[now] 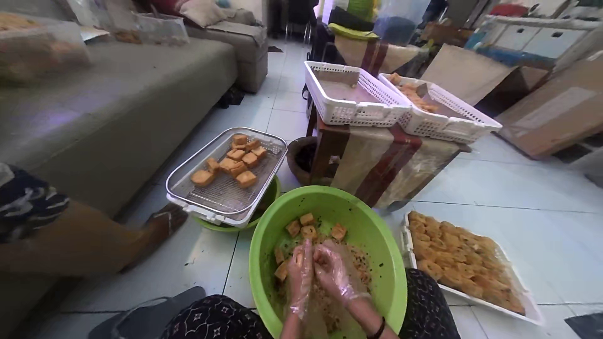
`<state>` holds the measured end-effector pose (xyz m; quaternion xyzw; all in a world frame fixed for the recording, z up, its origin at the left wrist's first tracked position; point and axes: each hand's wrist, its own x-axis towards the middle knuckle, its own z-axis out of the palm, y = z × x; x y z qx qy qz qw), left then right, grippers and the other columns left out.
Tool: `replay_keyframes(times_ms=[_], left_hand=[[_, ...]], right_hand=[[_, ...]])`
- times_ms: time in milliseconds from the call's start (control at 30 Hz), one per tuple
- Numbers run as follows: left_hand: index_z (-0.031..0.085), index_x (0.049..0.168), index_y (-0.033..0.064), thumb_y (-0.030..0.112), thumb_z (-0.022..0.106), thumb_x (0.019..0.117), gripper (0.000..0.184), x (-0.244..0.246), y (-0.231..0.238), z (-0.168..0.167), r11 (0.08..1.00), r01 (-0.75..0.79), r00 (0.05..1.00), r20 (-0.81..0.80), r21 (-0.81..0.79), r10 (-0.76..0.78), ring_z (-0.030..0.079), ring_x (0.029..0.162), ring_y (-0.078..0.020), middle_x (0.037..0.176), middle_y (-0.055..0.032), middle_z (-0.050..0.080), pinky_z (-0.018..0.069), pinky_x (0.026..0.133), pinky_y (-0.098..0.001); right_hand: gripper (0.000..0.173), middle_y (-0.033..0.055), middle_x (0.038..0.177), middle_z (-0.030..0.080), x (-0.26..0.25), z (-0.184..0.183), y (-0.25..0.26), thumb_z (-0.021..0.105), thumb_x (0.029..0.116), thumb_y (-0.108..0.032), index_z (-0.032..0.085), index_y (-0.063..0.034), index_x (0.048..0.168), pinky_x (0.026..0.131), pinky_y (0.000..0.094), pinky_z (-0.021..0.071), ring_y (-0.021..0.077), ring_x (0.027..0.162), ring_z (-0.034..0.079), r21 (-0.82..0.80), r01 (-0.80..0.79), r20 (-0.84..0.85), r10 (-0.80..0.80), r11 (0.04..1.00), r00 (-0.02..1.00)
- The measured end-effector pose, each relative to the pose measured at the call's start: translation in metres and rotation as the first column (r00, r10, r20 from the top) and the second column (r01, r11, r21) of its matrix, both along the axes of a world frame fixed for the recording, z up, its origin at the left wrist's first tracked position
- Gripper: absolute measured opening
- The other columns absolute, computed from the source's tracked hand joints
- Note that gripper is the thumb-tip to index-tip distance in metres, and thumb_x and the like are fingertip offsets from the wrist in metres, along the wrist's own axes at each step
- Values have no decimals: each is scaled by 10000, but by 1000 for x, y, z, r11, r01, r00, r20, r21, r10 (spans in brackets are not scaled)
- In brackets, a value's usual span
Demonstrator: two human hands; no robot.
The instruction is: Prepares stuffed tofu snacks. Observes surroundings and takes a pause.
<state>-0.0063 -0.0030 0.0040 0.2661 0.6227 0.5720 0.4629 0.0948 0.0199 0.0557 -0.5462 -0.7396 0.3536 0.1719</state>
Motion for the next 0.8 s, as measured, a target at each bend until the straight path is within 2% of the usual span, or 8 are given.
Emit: replay_keyframes(times_ms=[67, 133, 233, 300, 367, 467, 600, 800], left_hand=[[640, 1223, -56, 356, 525, 1061, 457, -3, 1, 1, 999, -41, 998, 48, -16, 42, 663, 966, -208, 1071, -176, 693, 544, 895, -408], [624, 1260, -51, 395, 523, 1058, 499, -9, 1, 0, 995, -78, 993, 85, -65, 83, 654, 1032, -237, 1139, -199, 679, 533, 934, -433], [626, 1276, -42, 441, 456, 1075, 551, -9, 1, 2, 992, -67, 996, 59, -107, 74, 643, 1085, -266, 1183, -217, 669, 509, 970, -462], [665, 1195, -23, 440, 321, 1107, 583, -4, 3, 0, 995, -57, 998, 9, -83, 58, 645, 996, -253, 1091, -193, 683, 517, 903, -455], [671, 1168, -12, 368, 297, 1119, 536, -1, 2, -2, 998, -68, 995, -67, -6, 67, 641, 994, -225, 1080, -163, 681, 517, 909, -422], [627, 1293, -26, 290, 450, 1087, 417, -1, -2, -3, 997, -60, 966, -248, 40, 68, 626, 1188, -267, 1244, -183, 668, 478, 1058, -459], [581, 1310, -89, 215, 492, 1071, 396, 7, -6, 7, 994, -73, 983, -164, 83, 86, 608, 1198, -283, 1263, -236, 640, 469, 1060, -432], [619, 1226, -92, 334, 480, 1080, 471, 4, -7, 3, 997, -70, 992, -102, 19, 71, 677, 926, -237, 1041, -194, 695, 561, 868, -432]], right_hand=[[228, 144, 1155, 671, 7, 1, 2, 617, 936, -90, 728, -35, 1128, 997, 374, 521, 228, 1110, 636, 26, -61, -135, 64, 998, 989], [378, 135, 1324, 633, 15, 1, 4, 634, 932, -94, 644, -44, 1307, 1036, 382, 530, 224, 1211, 622, 8, -128, -236, 126, 992, 964], [819, 115, 1649, 340, 14, 12, 0, 723, 917, -135, 301, -134, 1618, 1172, 410, 433, 242, 1459, 441, -142, -246, -75, 238, 959, 968], [858, 128, 1626, 392, 9, 13, -4, 695, 909, -71, 250, -137, 1640, 1212, 440, 363, 273, 1461, 442, -167, -217, 96, 235, 962, 967], [731, 132, 1526, 525, 6, 17, -2, 644, 934, -35, 365, -142, 1602, 1171, 439, 414, 275, 1377, 539, -200, -127, 146, 157, 972, 977], [440, 152, 1330, 669, 11, 11, 1, 621, 967, -78, 618, -69, 1408, 1068, 388, 509, 240, 1194, 663, -175, -1, 32, 7, 985, 999], [353, 160, 1283, 695, 5, -1, -20, 525, 999, -30, 679, -18, 1316, 1103, 374, 485, 228, 1221, 652, -27, 126, -175, -129, 992, 976], [196, 142, 1135, 732, -3, -4, -28, 662, 936, -119, 793, -68, 1072, 1073, 436, 475, 281, 1156, 649, 9, 150, -122, -148, 989, 981]])
